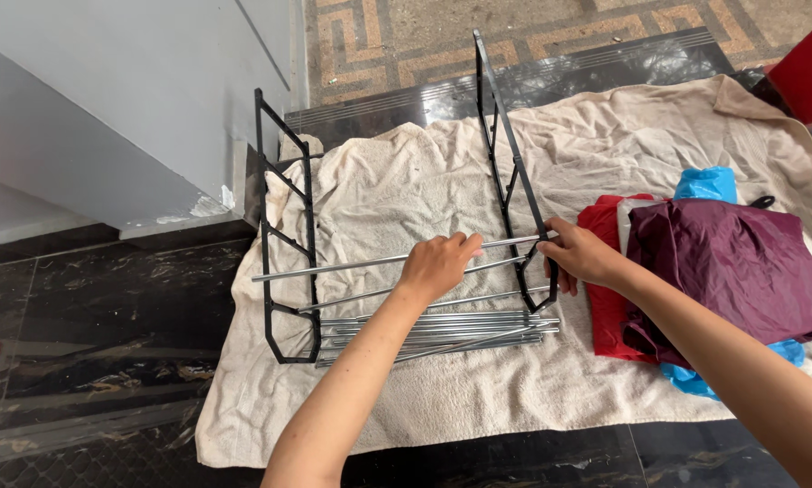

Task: The person assembles a metal drying rack by inserting horizontal rods into the side frames. They repeatedly insert and remove rods while adjusting the frame orientation on a cloth-covered floor.

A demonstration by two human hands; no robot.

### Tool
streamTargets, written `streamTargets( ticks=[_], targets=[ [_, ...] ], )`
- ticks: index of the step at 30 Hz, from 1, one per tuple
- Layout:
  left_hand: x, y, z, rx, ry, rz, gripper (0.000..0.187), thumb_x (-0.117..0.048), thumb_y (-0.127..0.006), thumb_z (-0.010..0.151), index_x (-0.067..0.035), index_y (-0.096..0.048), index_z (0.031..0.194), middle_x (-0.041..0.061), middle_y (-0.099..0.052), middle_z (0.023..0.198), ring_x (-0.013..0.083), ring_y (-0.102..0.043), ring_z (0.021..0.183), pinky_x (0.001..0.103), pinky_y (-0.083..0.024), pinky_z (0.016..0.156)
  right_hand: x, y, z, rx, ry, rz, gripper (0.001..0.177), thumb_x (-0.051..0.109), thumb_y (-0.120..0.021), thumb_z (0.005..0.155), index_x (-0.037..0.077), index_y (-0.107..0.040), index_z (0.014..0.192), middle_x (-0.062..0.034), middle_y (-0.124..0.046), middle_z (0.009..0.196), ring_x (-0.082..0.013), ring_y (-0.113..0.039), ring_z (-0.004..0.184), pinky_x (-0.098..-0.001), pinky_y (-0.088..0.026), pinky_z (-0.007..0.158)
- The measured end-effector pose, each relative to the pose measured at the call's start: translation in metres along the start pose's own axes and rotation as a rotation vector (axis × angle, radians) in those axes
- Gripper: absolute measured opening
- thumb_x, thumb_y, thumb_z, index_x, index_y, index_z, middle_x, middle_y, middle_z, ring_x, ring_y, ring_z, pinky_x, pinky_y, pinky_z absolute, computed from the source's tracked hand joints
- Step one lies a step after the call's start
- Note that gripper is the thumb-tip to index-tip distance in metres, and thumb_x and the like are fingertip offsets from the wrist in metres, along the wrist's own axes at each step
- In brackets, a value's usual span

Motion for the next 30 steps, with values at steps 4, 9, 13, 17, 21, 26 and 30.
streamTargets(
  ticks=[4,9,13,17,21,26,30],
  targets=[
    [-0.003,0.003,0.006,0.081,0.045,-0.082,0.019,-0.028,-0.057,0.103,-0.011,-0.059,0.096,0.007,-0.065,0.064,0.0234,-0.067,0.051,0.037,-0.048,0.041,0.002,0.001,-0.004,-0.018,-0.009,-0.024,0.037,0.019,-0.048,0.102,-0.003,-0.042,0.131,-0.0189,-0.07,0.073,-0.0268,-0.068,0.046,-0.0384,-0.057,0.039],
    [0.006,-0.005,0.004,0.321,0.233,-0.251,0.022,-0.029,-0.053,0.105,-0.012,-0.065,0.097,0.009,-0.07,0.071,0.0249,-0.068,0.059,0.042,-0.051,0.056,0.003,-0.002,-0.003,-0.026,0.031,-0.025,0.035,0.017,-0.048,0.102,-0.007,-0.043,0.128,-0.0171,-0.07,0.074,-0.026,-0.069,0.045,-0.0381,-0.056,0.037],
    [0.025,-0.018,0.001,0.453,0.408,-0.477,0.032,-0.037,-0.055,0.102,-0.011,-0.069,0.09,0.006,-0.07,0.078,0.0227,-0.065,0.073,0.042,-0.051,0.07,0.002,-0.003,-0.001,-0.014,0.022,-0.013,0.039,0.016,-0.048,0.101,-0.004,-0.039,0.134,-0.0181,-0.07,0.072,-0.0269,-0.067,0.045,-0.0385,-0.055,0.036],
    [0.031,-0.04,0.004,0.578,0.415,-0.743,0.037,-0.038,-0.055,0.101,-0.008,-0.07,0.084,0.004,-0.062,0.068,0.0164,-0.057,0.066,0.035,-0.048,0.068,0.002,-0.004,-0.001,-0.008,0.027,-0.013,0.039,0.016,-0.049,0.101,-0.002,-0.039,0.134,-0.0179,-0.069,0.072,-0.0267,-0.068,0.045,-0.0387,-0.054,0.036],
    [0.037,-0.061,-0.008,0.78,0.543,-0.956,0.039,-0.038,-0.051,0.106,-0.007,-0.065,0.087,-0.004,-0.044,0.059,0.0085,-0.034,0.051,0.028,-0.028,0.048,-0.004,-0.004,0.002,0.005,0.029,-0.035,0.036,0.016,-0.049,0.102,-0.003,-0.04,0.131,-0.017,-0.07,0.072,-0.0269,-0.068,0.045,-0.0378,-0.055,0.036],
    [0.055,-0.066,-0.033,0.96,0.715,-1.099,0.045,-0.042,-0.042,0.109,-0.008,-0.067,0.096,-0.009,-0.036,0.055,0.0048,-0.026,0.044,0.023,-0.022,0.04,-0.02,0.011,0.006,-0.045,0.017,0.038,0.03,0.015,-0.046,0.102,0.0,-0.045,0.128,-0.0169,-0.069,0.072,-0.0251,-0.066,0.044,-0.0372,-0.056,0.037],
    [0.1,-0.053,-0.064,0.812,0.833,-1.08,0.039,-0.035,-0.043,0.108,-0.007,-0.067,0.097,-0.008,-0.037,0.056,0.0056,-0.025,0.043,0.025,-0.019,0.037,-0.03,0.029,0.001,-0.108,0.027,0.111,0.028,0.015,-0.048,0.102,0.001,-0.049,0.126,-0.0176,-0.068,0.071,-0.0264,-0.062,0.042,-0.039,-0.05,0.036]
  ],
)
Point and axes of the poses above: each hand's wrist, its own z-axis towards the middle knuckle, its own y-axis out of the back of the hand, x = y × z, the point moved 8 cm from there along z, towards the middle knuckle
